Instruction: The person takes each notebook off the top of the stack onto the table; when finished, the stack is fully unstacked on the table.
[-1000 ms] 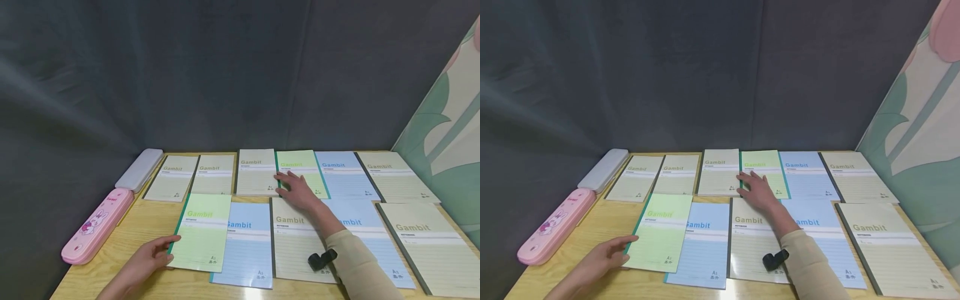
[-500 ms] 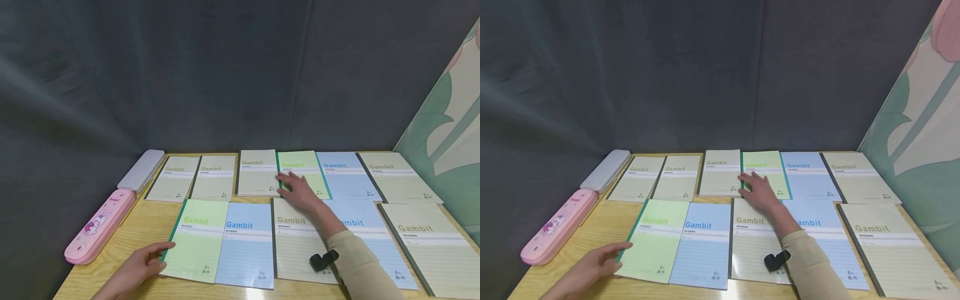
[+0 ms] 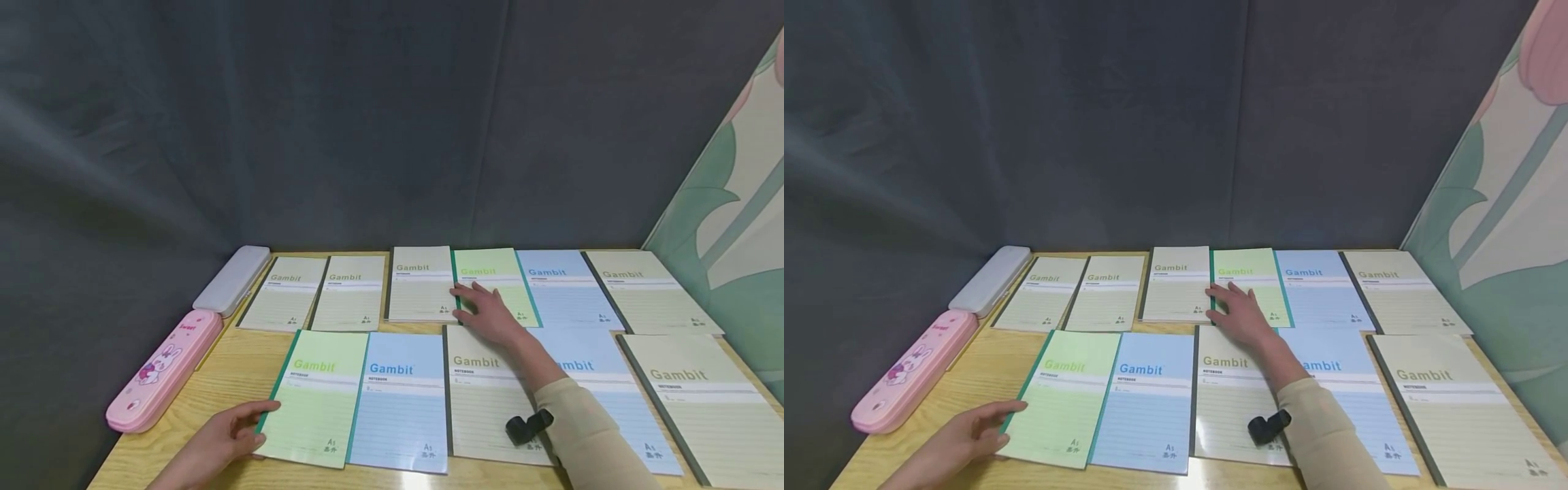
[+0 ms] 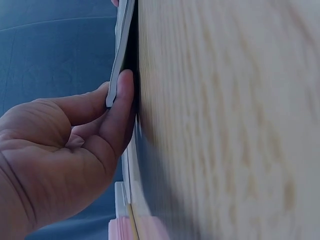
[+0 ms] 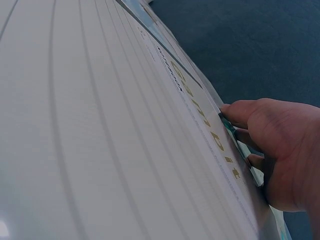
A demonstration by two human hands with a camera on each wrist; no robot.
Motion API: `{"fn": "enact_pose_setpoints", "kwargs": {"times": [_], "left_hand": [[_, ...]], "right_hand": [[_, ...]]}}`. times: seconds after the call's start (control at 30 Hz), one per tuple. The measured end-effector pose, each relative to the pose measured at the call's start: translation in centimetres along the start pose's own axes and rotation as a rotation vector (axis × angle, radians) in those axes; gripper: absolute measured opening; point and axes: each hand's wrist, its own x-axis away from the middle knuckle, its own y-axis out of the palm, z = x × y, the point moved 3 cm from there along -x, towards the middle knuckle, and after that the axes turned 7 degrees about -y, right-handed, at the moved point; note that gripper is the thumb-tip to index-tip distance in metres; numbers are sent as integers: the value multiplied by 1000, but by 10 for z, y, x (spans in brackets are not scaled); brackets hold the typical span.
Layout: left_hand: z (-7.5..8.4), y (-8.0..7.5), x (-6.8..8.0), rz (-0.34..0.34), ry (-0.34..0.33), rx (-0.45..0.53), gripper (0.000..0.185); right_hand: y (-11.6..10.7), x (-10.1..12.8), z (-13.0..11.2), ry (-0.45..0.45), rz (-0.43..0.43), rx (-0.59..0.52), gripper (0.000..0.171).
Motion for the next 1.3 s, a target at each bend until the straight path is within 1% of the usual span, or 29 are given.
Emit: {"fn": "enact_pose_setpoints", "kwargs": {"times": [0.17, 0.33, 0.5, 0.57, 0.73, 0.8, 0.9, 1.0, 1.13, 1.2, 1.23, 1.3], "left_hand": [[-1, 1, -1, -3, -5, 17, 51], [-2, 1, -1, 5, -20, 18, 50], [-1, 0, 0, 6, -10, 20, 50], [-1, 0, 0, 8, -25, 34, 51], [-1, -1, -1, 44, -91, 51, 50], [0, 0, -2, 55, -92, 28, 50], [2, 0, -2, 58, -76, -5, 49], [4, 2, -2, 55, -71, -8, 48], [7, 6, -1, 43, -73, 18, 51], [10, 8, -1, 71, -81, -22, 52], [12, 8, -1, 97, -84, -74, 51], [17, 10, 0, 152, -84, -219, 49]], "right_hand": [[0, 0, 2, 20, -8, -6, 52], [-1, 0, 1, 15, -4, -4, 52], [-1, 0, 1, 23, -4, -12, 51], [-1, 0, 1, 25, -7, -12, 51], [0, 0, 1, 12, -4, -6, 51], [-1, 1, 1, 4, -1, -2, 51], [-2, 1, 1, -4, -2, 1, 51], [-2, 1, 1, -5, -4, 7, 51], [-1, 0, 1, -7, -5, 5, 51], [0, 0, 2, -4, -7, -1, 51], [0, 0, 2, -3, -8, -5, 51], [1, 0, 2, -2, -13, -11, 51]]}}
